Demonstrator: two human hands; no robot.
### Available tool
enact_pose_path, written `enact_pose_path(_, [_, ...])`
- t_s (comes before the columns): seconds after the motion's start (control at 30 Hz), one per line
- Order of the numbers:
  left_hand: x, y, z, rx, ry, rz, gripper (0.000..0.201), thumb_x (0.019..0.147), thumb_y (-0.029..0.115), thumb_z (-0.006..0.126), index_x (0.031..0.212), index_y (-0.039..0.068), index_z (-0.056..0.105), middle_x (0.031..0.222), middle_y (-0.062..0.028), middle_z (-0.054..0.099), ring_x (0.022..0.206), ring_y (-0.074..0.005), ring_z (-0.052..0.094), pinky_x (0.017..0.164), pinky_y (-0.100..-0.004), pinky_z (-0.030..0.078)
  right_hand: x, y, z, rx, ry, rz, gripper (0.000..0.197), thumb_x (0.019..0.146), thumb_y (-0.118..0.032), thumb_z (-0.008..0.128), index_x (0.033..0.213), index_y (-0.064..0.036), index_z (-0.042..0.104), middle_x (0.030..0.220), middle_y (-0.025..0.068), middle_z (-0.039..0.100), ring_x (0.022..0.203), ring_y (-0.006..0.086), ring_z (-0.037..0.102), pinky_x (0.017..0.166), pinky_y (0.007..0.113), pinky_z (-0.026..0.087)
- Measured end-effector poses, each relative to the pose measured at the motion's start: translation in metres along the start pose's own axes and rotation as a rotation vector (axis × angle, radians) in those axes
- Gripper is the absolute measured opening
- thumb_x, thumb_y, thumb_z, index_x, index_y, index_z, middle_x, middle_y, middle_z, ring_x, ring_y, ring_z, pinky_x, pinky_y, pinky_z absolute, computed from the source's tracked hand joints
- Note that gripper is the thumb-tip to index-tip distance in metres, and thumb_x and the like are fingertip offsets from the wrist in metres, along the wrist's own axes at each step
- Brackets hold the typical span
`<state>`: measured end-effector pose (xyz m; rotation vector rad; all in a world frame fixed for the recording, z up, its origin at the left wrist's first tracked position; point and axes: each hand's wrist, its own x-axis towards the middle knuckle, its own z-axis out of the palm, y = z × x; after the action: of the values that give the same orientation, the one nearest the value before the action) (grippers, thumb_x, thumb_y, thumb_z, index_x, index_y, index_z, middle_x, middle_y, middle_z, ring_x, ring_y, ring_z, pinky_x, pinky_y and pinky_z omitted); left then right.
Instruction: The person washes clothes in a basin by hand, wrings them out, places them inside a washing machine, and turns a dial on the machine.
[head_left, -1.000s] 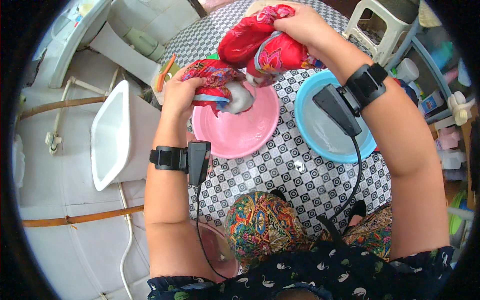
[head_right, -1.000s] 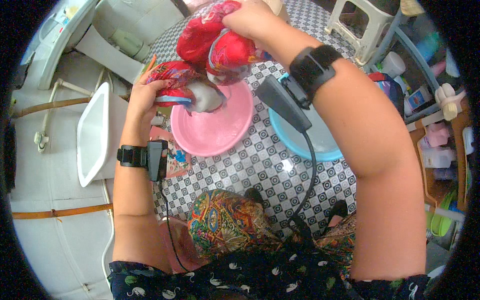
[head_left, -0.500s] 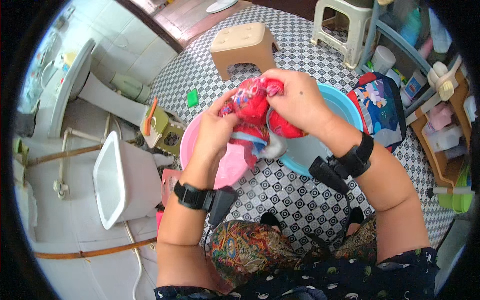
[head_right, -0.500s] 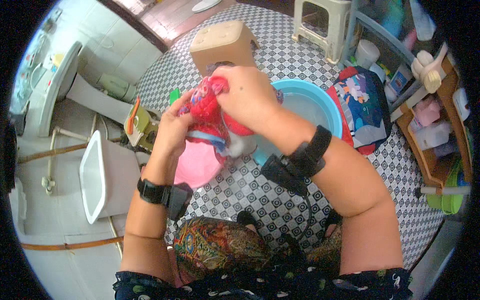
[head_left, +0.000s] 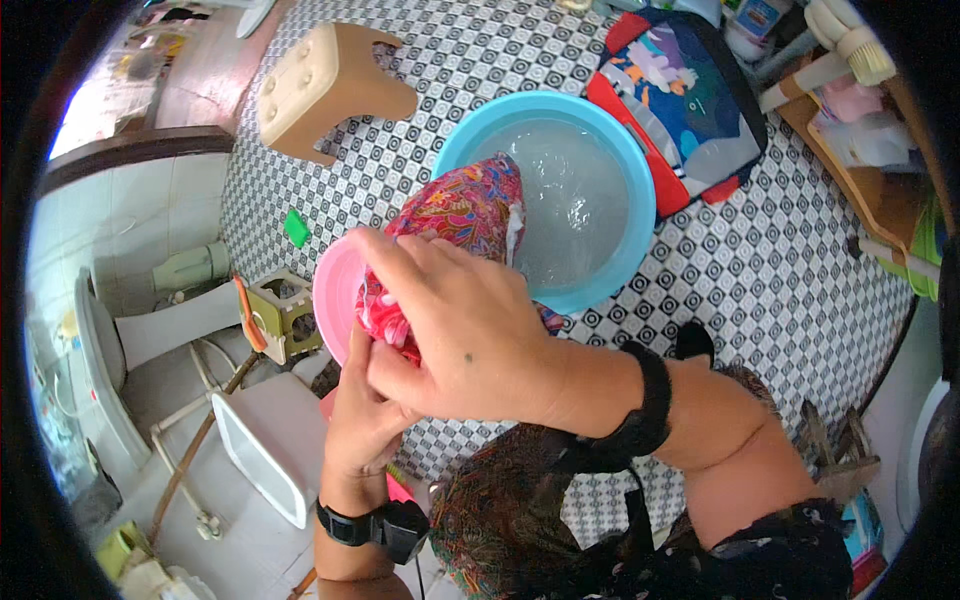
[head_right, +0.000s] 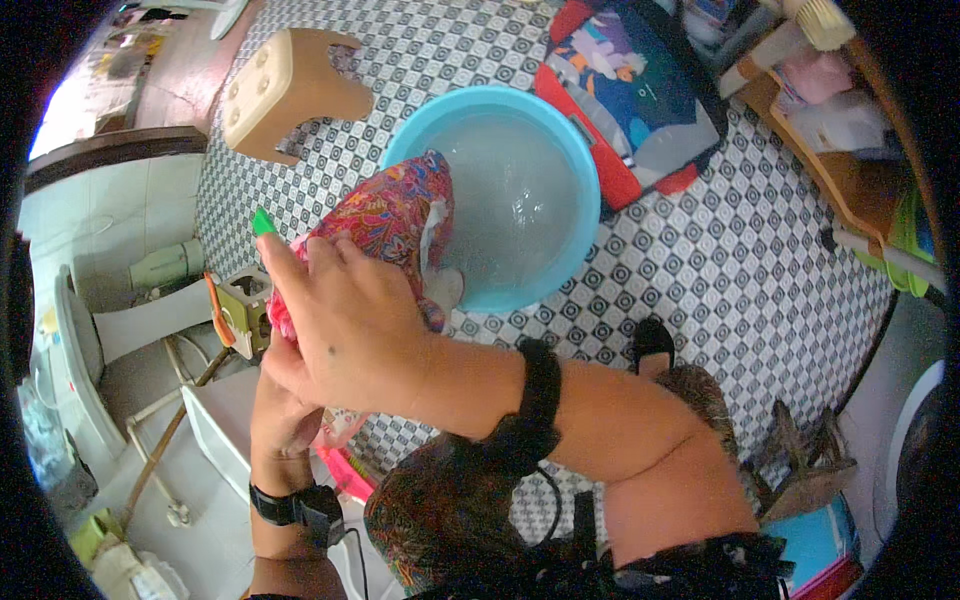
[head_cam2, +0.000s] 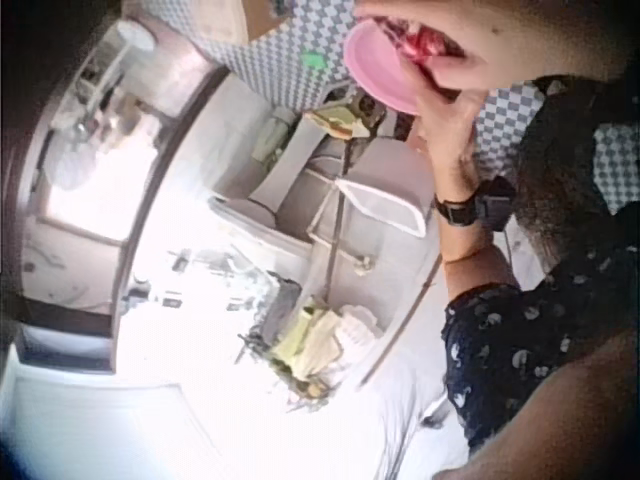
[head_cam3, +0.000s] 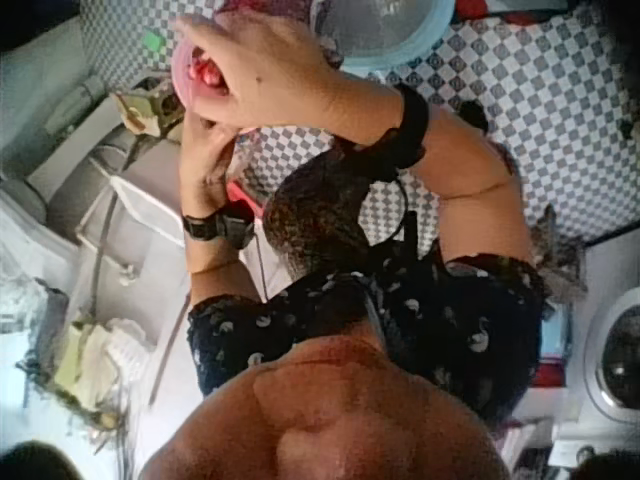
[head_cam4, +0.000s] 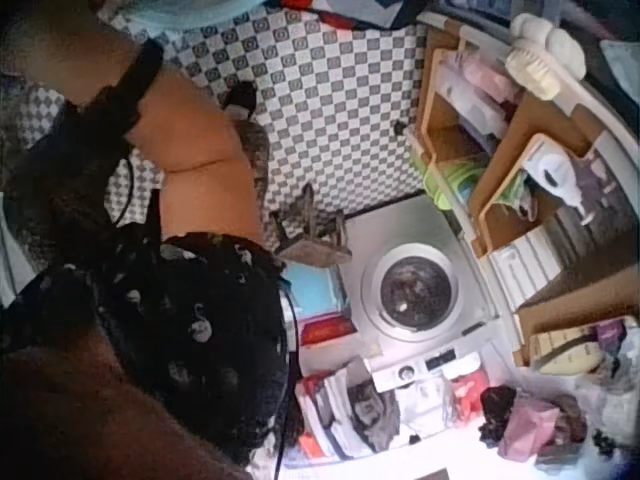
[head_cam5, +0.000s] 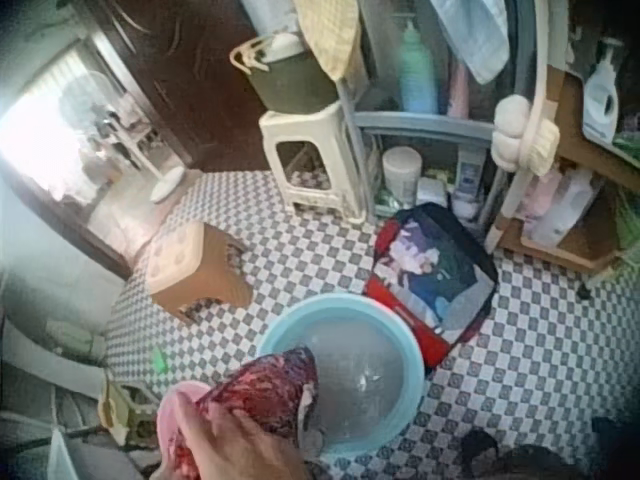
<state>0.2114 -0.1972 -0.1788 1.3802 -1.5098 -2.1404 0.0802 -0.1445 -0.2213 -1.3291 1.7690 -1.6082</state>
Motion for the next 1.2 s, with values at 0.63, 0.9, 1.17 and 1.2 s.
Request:
enact_pose_path(0.63, [-0.014,0.087,0.045,-0.104,0.289,-0.139,0.060,0.071,0.009,0.067,0.123,0.002,0.037,0.111,-0.0096,0.052,0.095,-0.0209,0.055,0.078,-0.0315,0.048,0.050,-0.134,-0.066,0.349,-0.025,0.708,0.052,0.075,-0.039,0.056,0.107,0.0013,0.050,0.089,0.0224,0.060,0.080,0.0388,0.059,0.075,0.044,0.046])
enact_pose_path(0.9, [-0.062,0.154,0.059,-0.127,0.401,-0.229,0.036,0.081,0.012,0.057,0.114,0.003,0.047,0.108,-0.0101,0.055,0.094,-0.0242,0.057,0.076,-0.0390,0.051,0.057,-0.156,-0.115,0.479,0.257,0.304,0.027,0.082,-0.013,0.057,0.106,-0.0021,0.055,0.108,0.0108,0.057,0.084,0.0133,0.058,0.071,0.025,0.047])
enact_pose_path(1.17, [-0.058,0.131,0.027,-0.463,0.405,-0.274,0.042,0.074,0.000,0.056,0.114,0.002,0.047,0.108,-0.0107,0.054,0.095,-0.0271,0.056,0.078,-0.0422,0.050,-0.036,-0.099,-0.090,1.344,0.393,1.677,0.100,0.067,-0.064,0.061,0.134,-0.0034,0.020,0.134,0.0225,0.026,0.121,0.0349,0.031,0.097,0.061,0.020])
enact_pose_path(1.2, [-0.056,0.117,0.026,-0.443,0.439,-0.296,0.042,0.074,0.000,0.056,0.114,0.002,0.047,0.108,-0.0103,0.055,0.095,-0.0258,0.056,0.078,-0.0407,0.050,-0.060,-0.079,-0.053,1.562,0.548,1.819,0.103,0.064,-0.069,0.059,0.135,-0.0045,0.020,0.136,0.0241,0.023,0.120,0.0384,0.031,0.095,0.065,0.017])
